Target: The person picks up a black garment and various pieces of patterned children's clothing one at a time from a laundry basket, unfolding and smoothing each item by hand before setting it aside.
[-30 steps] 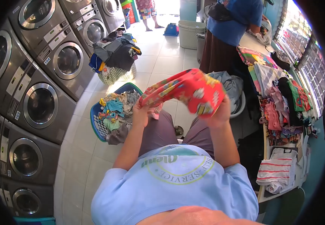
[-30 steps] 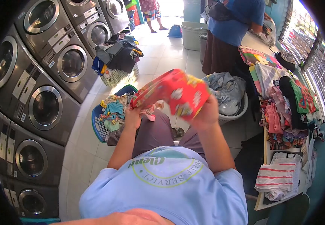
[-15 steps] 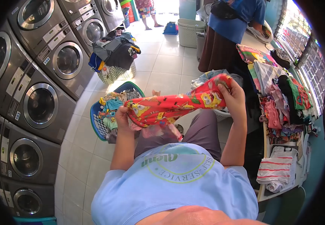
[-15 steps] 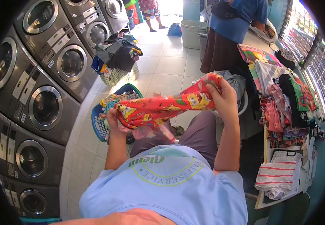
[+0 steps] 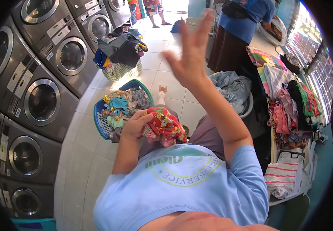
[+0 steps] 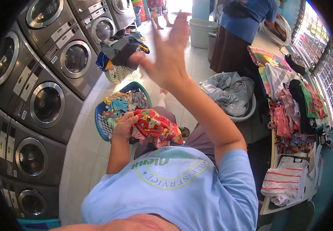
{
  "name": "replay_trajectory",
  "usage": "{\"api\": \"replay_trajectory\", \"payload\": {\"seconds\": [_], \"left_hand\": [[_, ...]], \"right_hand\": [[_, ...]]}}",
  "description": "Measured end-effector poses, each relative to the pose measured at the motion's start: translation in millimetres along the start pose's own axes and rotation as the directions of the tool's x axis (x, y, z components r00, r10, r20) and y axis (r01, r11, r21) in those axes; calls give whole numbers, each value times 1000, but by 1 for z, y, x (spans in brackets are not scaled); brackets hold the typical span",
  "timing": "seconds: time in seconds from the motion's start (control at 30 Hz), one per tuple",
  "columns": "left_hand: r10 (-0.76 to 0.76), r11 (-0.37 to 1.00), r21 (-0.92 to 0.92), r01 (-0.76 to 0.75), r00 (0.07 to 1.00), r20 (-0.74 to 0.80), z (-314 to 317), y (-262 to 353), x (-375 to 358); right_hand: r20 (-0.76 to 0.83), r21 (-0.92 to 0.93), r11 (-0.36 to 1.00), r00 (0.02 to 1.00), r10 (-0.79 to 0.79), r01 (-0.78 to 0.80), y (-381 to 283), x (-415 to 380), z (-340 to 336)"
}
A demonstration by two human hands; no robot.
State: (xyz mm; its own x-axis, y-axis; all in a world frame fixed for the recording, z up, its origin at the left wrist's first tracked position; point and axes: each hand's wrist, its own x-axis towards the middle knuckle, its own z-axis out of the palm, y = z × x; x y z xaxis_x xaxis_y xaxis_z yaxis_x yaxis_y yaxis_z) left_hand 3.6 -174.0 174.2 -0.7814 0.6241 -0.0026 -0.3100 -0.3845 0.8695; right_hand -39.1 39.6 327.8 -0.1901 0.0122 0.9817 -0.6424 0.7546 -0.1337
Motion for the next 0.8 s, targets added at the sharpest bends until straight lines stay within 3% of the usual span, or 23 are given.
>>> {"api": "replay_trajectory", "payload": {"seconds": [0.07, 0.1, 0.13, 0.17, 0.2, 0.27, 0.3, 0.33, 0.37, 0.4, 0.43, 0.53, 0.63, 0.73, 0.8], "left_hand": [[152, 973, 195, -123, 978, -141, 9, 4, -2], [202, 954, 252, -163, 970, -138, 7, 7, -2], [248, 931, 306, -199, 959, -133, 3, 11, -1], [294, 904, 359, -232, 947, -127, 2, 13, -2], [327, 926, 253, -280, 930, -168, 9, 16, -3], [379, 923, 43, -382, 887, -262, 34, 25, -7], [398, 917, 87, -389, 873, -283, 41, 26, -8], [569, 779, 419, -467, 807, -158, 42, 25, -4], [675, 528, 686, -501, 737, 19, 41, 26, 2], [703, 198, 850, -488, 675, 223, 41, 25, 5], [645, 206, 877, -434, 734, 212, 51, 22, 4], [575, -73, 935, -347, 752, 324, 66, 5, 6], [631, -190, 892, -411, 644, 432, 69, -1, 11], [682, -164, 877, -451, 591, 431, 73, 3, 11], [696, -151, 898, -414, 600, 394, 71, 2, 7]], "right_hand": [[-31, 159, 985, 997, 74, -68, -17, -10, -9], [196, 203, 979, 980, -44, 4, -26, -21, -14], [408, 260, 964, 898, -167, 60, -34, -36, -19], [473, 349, 932, 877, -82, -101, -44, -58, -16], [543, 418, 870, 840, -8, -263, -52, -85, -10], [481, 460, 810, 869, 117, -364, -51, -138, -5], [566, 473, 755, 813, 135, -455, -54, -152, -4], [647, 473, 695, 749, 144, -542, -59, -161, -2], [721, 461, 629, 678, 146, -626, -61, -167, -1], [842, 319, 437, 463, 278, -841, -62, -166, -2], [915, 136, 205, 202, 349, -969, -62, -163, -3], [849, 434, 196, 472, 238, -879, -54, -170, 3], [900, 431, -318, 377, 220, -844, -41, -172, 18], [936, 330, -748, 304, 179, -575, -29, -166, 25], [913, 404, -772, 264, 310, -491, -23, -153, 22]]}}
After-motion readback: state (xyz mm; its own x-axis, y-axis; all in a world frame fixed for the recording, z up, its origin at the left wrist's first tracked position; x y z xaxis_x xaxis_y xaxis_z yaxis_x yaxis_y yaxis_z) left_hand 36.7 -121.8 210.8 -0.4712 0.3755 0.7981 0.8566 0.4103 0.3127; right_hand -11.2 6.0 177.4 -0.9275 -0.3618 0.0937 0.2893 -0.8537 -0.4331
